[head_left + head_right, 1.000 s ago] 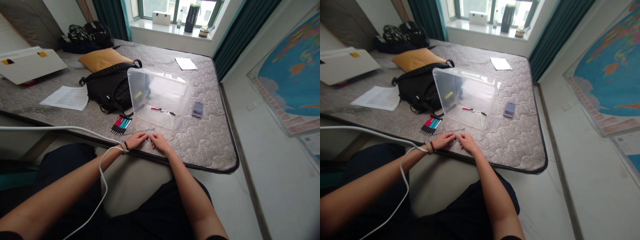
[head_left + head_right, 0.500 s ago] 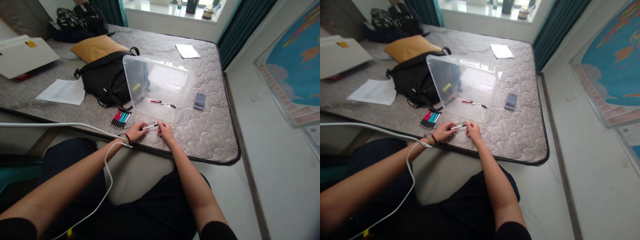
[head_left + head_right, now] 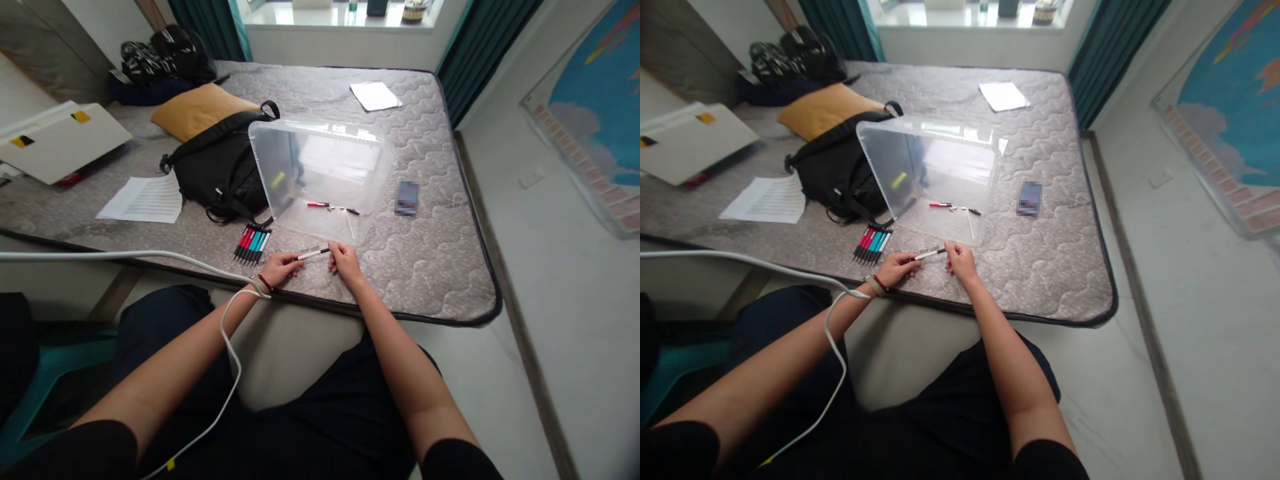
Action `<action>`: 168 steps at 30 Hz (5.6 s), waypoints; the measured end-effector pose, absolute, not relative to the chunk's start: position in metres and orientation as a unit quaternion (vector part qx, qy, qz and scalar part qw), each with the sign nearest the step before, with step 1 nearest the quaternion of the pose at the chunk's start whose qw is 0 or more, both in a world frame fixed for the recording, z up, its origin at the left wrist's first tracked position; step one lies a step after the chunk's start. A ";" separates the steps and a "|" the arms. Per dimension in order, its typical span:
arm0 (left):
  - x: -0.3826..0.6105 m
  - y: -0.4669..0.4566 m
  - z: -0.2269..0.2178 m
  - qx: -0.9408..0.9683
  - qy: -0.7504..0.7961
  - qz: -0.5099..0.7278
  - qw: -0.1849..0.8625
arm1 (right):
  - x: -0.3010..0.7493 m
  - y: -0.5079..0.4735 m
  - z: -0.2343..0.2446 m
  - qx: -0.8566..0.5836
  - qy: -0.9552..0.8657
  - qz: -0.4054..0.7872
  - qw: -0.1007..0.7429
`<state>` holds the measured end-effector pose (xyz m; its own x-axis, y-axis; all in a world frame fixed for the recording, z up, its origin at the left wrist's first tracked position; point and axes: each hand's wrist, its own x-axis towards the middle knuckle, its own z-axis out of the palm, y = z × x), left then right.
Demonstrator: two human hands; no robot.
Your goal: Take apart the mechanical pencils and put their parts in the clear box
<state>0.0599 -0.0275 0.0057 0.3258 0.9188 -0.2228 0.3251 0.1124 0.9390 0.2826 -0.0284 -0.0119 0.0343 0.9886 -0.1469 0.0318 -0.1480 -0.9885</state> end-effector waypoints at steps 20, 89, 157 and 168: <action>0.064 -0.020 0.023 0.351 0.438 0.476 0.677 | 0.273 -0.031 -0.001 -0.457 -0.470 0.644 0.395; 0.103 -0.014 0.060 0.409 0.469 0.485 0.615 | 0.260 -0.041 0.010 -0.406 -0.412 0.692 0.433; 0.064 -0.039 0.032 0.784 0.504 0.236 0.274 | 0.255 -0.044 -0.001 -0.469 -0.480 0.632 0.387; 0.067 -0.035 0.039 0.785 0.487 0.149 0.354 | 0.256 -0.048 -0.005 -0.460 -0.534 0.596 0.386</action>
<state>0.0674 -0.0352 0.0388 0.4816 0.8694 -0.1104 0.6580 -0.2755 0.7008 0.2564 -0.0479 -0.0049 -0.2791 0.9506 -0.1355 0.0306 -0.1322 -0.9907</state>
